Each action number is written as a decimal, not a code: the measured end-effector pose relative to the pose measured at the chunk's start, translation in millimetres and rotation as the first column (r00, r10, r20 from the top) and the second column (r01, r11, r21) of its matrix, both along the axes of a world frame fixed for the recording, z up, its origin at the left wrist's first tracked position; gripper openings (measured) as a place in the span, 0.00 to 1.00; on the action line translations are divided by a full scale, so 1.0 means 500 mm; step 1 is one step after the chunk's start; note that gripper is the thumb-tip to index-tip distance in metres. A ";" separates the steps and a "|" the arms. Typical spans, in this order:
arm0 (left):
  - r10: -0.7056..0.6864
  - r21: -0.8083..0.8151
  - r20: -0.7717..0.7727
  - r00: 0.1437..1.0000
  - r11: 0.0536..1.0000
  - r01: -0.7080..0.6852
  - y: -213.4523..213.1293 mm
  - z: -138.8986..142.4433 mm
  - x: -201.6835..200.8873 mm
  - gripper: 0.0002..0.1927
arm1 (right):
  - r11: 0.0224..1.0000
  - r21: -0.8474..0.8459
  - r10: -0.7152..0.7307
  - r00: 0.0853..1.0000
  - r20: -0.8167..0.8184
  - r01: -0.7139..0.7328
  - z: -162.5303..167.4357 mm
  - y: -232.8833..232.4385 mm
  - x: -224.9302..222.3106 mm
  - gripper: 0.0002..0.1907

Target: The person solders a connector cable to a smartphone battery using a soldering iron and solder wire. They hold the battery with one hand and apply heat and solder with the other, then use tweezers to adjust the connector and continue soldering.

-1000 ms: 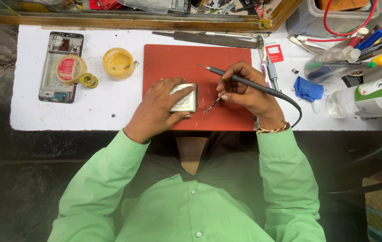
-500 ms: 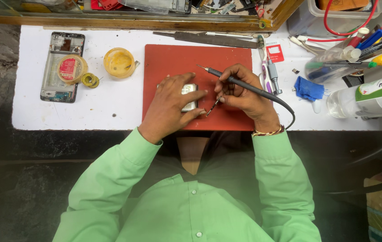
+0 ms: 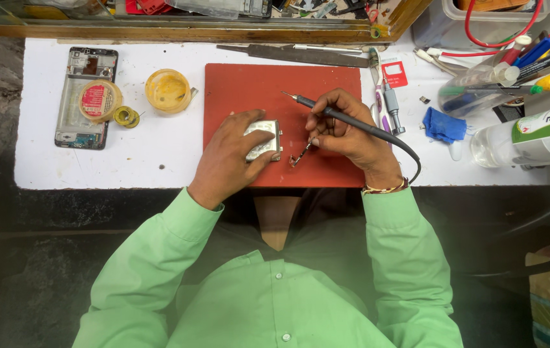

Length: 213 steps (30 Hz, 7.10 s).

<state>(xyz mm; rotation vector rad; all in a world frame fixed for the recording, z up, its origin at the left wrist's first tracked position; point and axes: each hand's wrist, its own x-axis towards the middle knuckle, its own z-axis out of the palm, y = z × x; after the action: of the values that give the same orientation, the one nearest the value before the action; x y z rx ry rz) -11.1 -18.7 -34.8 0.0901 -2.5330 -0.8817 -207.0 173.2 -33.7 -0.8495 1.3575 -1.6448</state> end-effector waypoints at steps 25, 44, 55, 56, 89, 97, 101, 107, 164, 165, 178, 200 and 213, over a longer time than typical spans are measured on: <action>0.109 0.955 0.033 0.994 0.289 -0.064 0.134 0.011 -0.053 0.09 | 0.820 -0.159 -0.554 0.832 0.021 0.550 -0.010 0.031 0.226 0.25; 0.097 -0.023 0.042 0.994 0.995 -0.096 0.019 0.038 -0.012 0.27 | 0.704 0.152 -0.504 0.638 -0.582 0.694 0.047 0.000 0.233 0.17; -0.206 -0.121 0.114 0.972 0.968 0.219 -0.035 0.019 -0.008 0.29 | 0.706 -0.029 -0.474 0.441 -0.762 0.708 0.036 -0.008 0.245 0.14; -0.220 -0.146 0.101 0.970 0.961 0.233 -0.039 0.018 -0.011 0.28 | 0.700 -0.028 -0.475 0.437 -0.764 0.713 0.034 -0.010 0.245 0.14; -0.113 -0.177 -0.047 0.993 0.979 0.103 -0.026 0.005 -0.006 0.24 | 0.716 -0.239 -0.482 0.218 -0.849 0.656 0.020 -0.019 0.260 0.17; -0.045 -0.171 -0.061 0.997 0.985 0.034 -0.029 -0.008 -0.003 0.23 | 0.691 -0.223 -0.434 0.148 -0.889 0.688 0.012 -0.042 0.251 0.12; -0.053 -0.153 -0.044 0.998 0.987 0.046 -0.028 -0.007 -0.005 0.22 | 0.682 -0.268 -0.453 0.104 -0.886 0.680 0.008 -0.043 0.240 0.12; -0.087 -0.172 -0.067 0.994 0.982 0.074 -0.015 0.008 -0.008 0.20 | 0.663 -0.153 -0.453 0.230 -0.861 0.733 0.012 -0.035 0.235 0.09; 0.054 -0.018 -0.015 0.998 0.998 -0.054 0.078 -0.038 -0.085 0.10 | 0.977 -0.184 -0.206 0.246 -0.947 0.111 0.041 0.079 0.150 0.20; 0.052 -0.015 -0.014 0.999 0.998 -0.053 0.079 -0.037 -0.085 0.10 | 0.979 -0.178 -0.198 0.252 -0.947 0.101 0.040 0.081 0.148 0.20; 0.053 0.017 -0.004 0.999 0.998 -0.053 0.076 -0.033 -0.083 0.12 | 0.931 -0.314 -0.359 0.313 -0.879 0.186 -0.008 0.076 0.157 0.21; 0.031 0.072 -0.045 0.999 0.997 -0.028 0.068 -0.032 -0.079 0.08 | 0.898 -0.291 -0.426 0.484 -0.764 0.331 -0.023 0.072 0.183 0.16; 0.143 -0.073 -0.053 0.988 0.986 -0.147 0.007 0.013 -0.005 0.35 | 0.860 -0.337 -0.496 0.480 -0.723 0.383 -0.020 0.084 0.186 0.17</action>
<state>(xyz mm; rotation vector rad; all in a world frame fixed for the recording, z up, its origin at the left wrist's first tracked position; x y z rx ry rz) -13.4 -15.4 -28.2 0.2236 -2.4774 -0.7206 -114.0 214.9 -43.6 -1.5374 2.2697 -1.8210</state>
